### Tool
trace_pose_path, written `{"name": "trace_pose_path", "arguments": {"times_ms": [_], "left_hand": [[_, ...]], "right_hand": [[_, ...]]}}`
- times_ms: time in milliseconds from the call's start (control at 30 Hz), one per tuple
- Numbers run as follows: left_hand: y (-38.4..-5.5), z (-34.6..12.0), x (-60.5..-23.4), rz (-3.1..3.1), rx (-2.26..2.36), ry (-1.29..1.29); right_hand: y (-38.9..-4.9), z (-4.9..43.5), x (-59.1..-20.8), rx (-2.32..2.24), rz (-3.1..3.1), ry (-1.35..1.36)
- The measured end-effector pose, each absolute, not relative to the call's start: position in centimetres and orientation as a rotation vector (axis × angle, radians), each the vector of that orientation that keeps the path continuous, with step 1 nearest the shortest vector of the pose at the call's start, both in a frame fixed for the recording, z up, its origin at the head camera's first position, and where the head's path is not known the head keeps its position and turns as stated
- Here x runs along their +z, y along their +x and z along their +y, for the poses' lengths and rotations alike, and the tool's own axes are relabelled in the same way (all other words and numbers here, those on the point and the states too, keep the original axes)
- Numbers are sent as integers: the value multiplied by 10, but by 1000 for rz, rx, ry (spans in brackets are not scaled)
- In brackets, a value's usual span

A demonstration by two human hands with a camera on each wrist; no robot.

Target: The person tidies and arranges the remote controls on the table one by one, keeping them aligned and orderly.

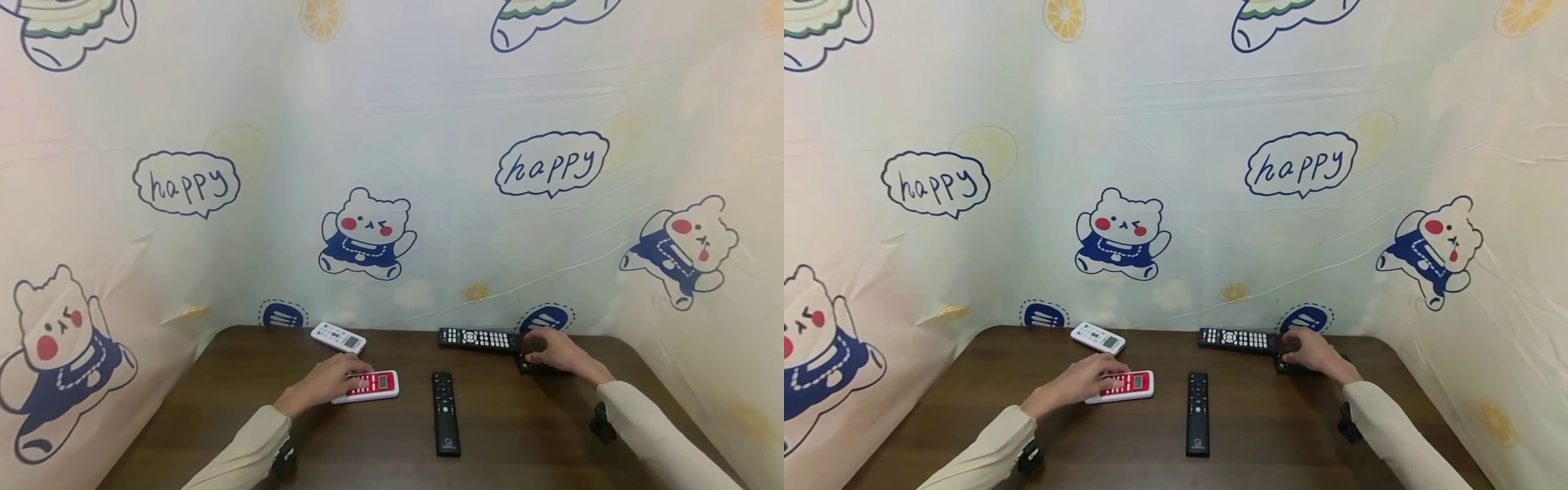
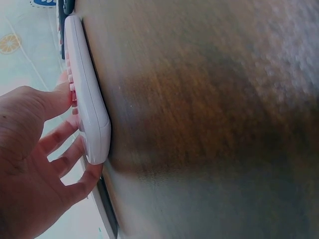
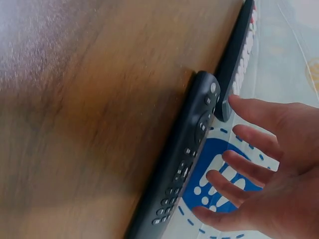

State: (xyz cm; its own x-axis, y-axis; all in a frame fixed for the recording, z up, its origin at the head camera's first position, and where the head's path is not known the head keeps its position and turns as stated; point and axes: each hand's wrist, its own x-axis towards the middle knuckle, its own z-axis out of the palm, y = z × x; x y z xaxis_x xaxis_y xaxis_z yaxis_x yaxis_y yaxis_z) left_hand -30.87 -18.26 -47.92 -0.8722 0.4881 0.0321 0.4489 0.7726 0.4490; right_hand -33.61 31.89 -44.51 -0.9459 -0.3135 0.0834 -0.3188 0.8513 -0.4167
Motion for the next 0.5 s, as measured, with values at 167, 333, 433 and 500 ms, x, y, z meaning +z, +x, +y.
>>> {"name": "trace_pose_path", "arguments": {"times_ms": [167, 333, 433, 500], "left_hand": [[-309, -183, -480, 2872, 703, 753], [-310, -184, -483, 2876, 705, 741], [-310, -184, -484, 2872, 705, 749], [-311, -185, -484, 2872, 697, 757]], "right_hand": [[-338, 327, -444, 715, -2982, 507], [-340, 336, -445, 717, -2998, 530], [-340, 339, -443, 715, -3060, 552], [-339, 340, -443, 702, -3113, 571]]}}
